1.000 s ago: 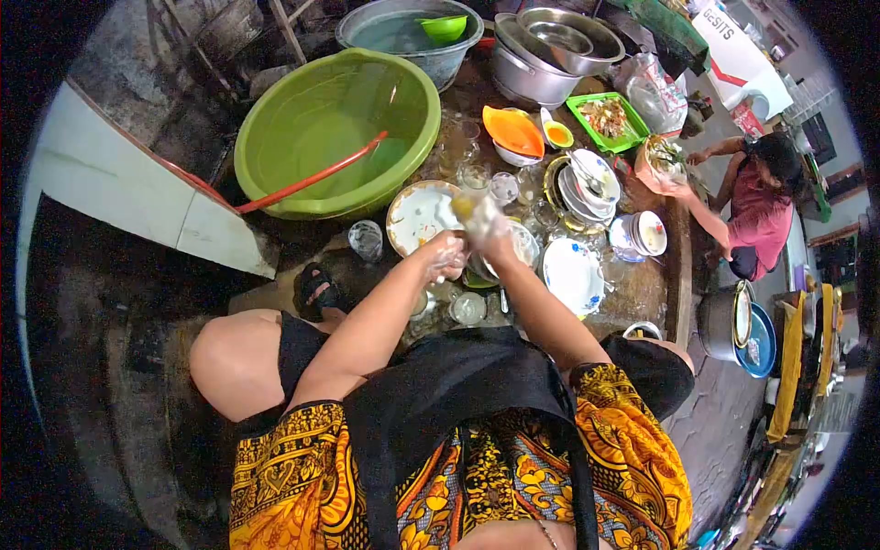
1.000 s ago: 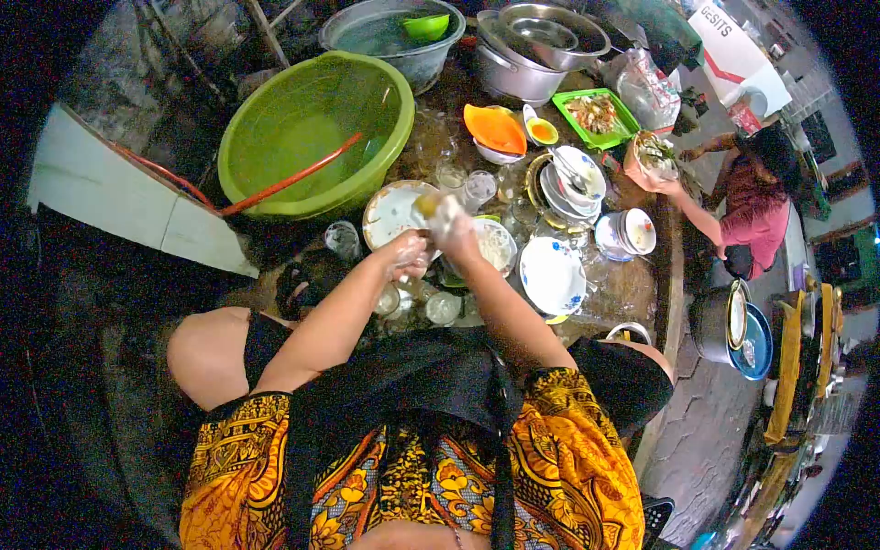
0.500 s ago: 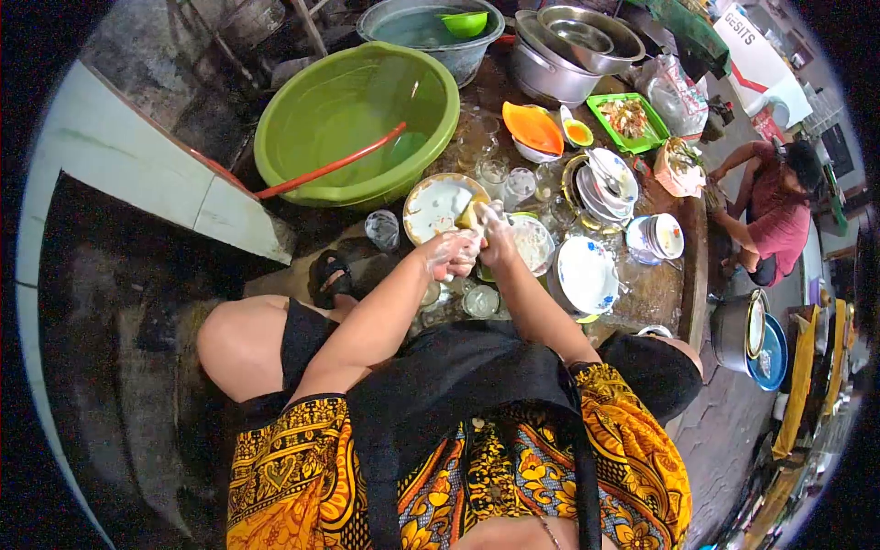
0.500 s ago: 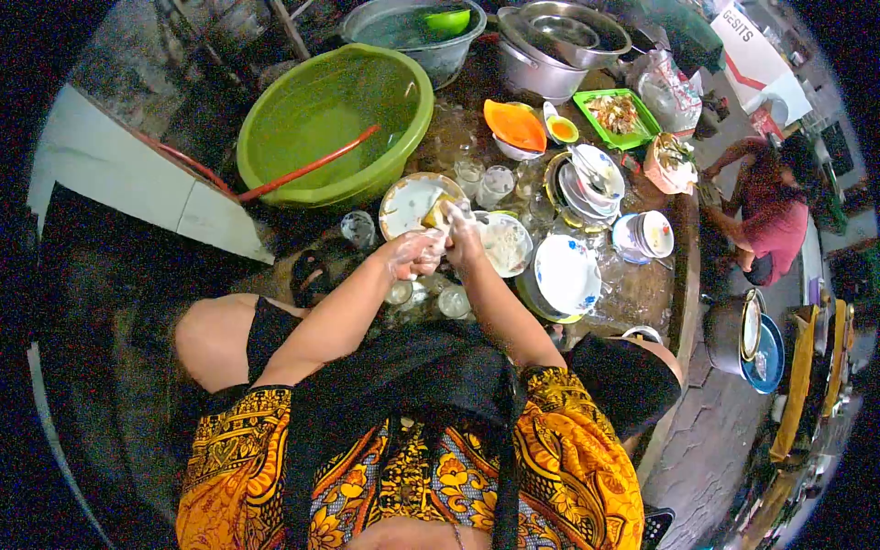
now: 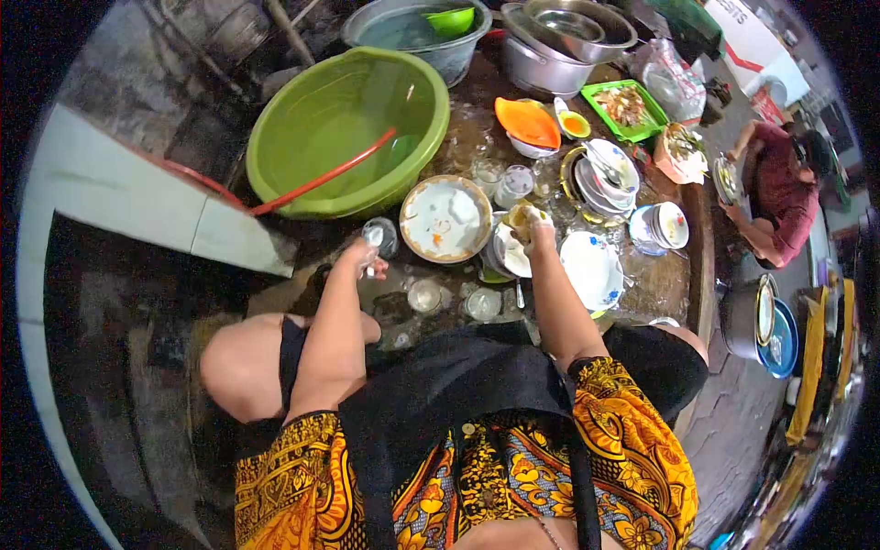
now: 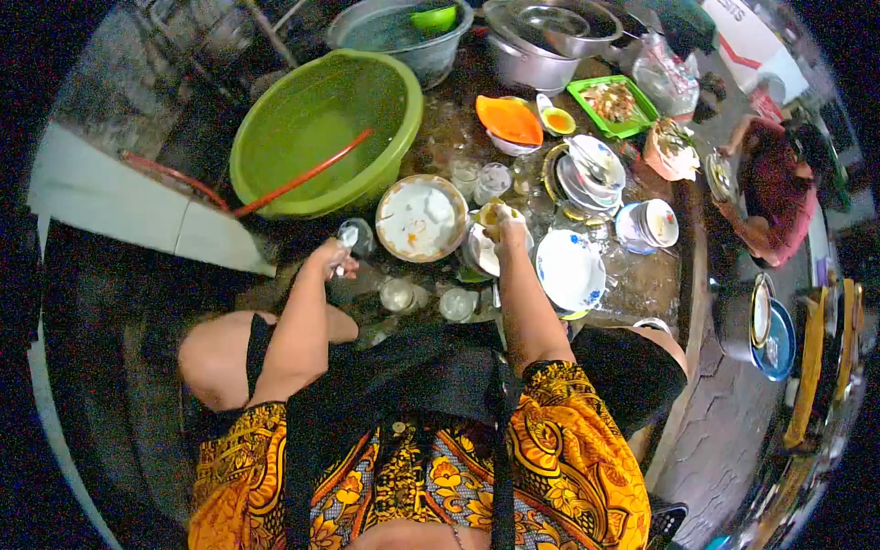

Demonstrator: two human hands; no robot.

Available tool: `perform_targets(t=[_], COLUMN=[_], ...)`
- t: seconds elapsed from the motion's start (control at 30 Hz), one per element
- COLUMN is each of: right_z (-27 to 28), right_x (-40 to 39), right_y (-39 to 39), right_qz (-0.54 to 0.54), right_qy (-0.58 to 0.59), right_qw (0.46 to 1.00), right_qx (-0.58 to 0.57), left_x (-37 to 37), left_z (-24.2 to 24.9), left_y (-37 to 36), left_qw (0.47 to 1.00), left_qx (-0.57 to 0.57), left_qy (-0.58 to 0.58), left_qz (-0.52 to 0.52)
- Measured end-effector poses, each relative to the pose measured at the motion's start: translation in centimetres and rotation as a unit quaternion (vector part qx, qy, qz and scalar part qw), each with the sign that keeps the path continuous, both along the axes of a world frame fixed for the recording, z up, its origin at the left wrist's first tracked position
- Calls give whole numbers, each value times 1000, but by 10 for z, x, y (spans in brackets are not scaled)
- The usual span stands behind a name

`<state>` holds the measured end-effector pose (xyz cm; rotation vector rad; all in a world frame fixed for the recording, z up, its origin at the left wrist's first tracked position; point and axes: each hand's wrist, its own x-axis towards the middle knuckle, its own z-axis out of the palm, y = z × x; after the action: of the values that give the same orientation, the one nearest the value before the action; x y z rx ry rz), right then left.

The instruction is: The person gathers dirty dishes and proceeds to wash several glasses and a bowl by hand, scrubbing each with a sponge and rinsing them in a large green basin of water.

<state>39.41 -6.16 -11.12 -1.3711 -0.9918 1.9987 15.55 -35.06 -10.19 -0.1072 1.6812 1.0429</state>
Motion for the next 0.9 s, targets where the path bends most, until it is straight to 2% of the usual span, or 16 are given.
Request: perform_targets(t=[0.13, 0.2, 0.23, 0.27, 0.3, 0.37, 0.4, 0.43, 0.5, 0.57, 0.63, 0.73, 0.77, 0.83, 0.87, 0.9], right_z=[9, 14, -7, -40, -61, -41, -52, -59, -30, -32, -62, -67, -74, -85, -63, -58], right_x=[14, 18, 18, 24, 27, 18, 10, 3, -15, -21, -19, -27, -27, -27, -35, -39], right_y=[29, 58, 84, 121, 151, 176, 184, 196, 187, 181, 189, 174, 179, 191, 191, 190], right_qz=[-55, -62, -87, -40, 8, 76, 17, 13, -12, 89, 269, 217, 216, 326, 396, 395], right_qy=[38, -13, 7, -101, -205, -391, -486, -487, -439, -439, -455, -419, -423, -482, -531, -534], right_qw=[997, 998, 996, 968, 890, 785, 623, 624, 663, 622, 489, 627, 629, 612, 556, 557], right_qx=[-32, 15, 30, 226, 408, 474, 612, 612, 606, 642, 694, 619, 616, 536, 501, 499], left_x=[4, 4, 4, 2, 1, 10, 17, 15, 15, 27, 35, 39, 41, 44, 45, 46], left_z=[23, 27, 34, 44, 52, 75, 94, 89, 73, 73, 70, 46, 50, 57, 57, 51], left_y=[11, 19, 23, 28, 36, 59, 73, 81, 95, 111, 127, 137, 141, 149, 153, 154], left_qw=[996, 994, 963, 897, 896, 870, 876, 872, 903, 906, 905, 902, 901, 905, 893, 891], left_qx=[-86, -102, -176, -244, -241, -206, -193, -156, -52, 28, 43, 80, 80, 85, 84, 86], left_qy=[-6, -1, 113, 225, 228, 265, 270, 271, 219, 213, 175, 162, 160, 133, 157, 155], left_qz=[-32, -44, -172, -292, -295, -362, -349, -376, -365, -365, -385, -392, -396, -394, -414, -417])
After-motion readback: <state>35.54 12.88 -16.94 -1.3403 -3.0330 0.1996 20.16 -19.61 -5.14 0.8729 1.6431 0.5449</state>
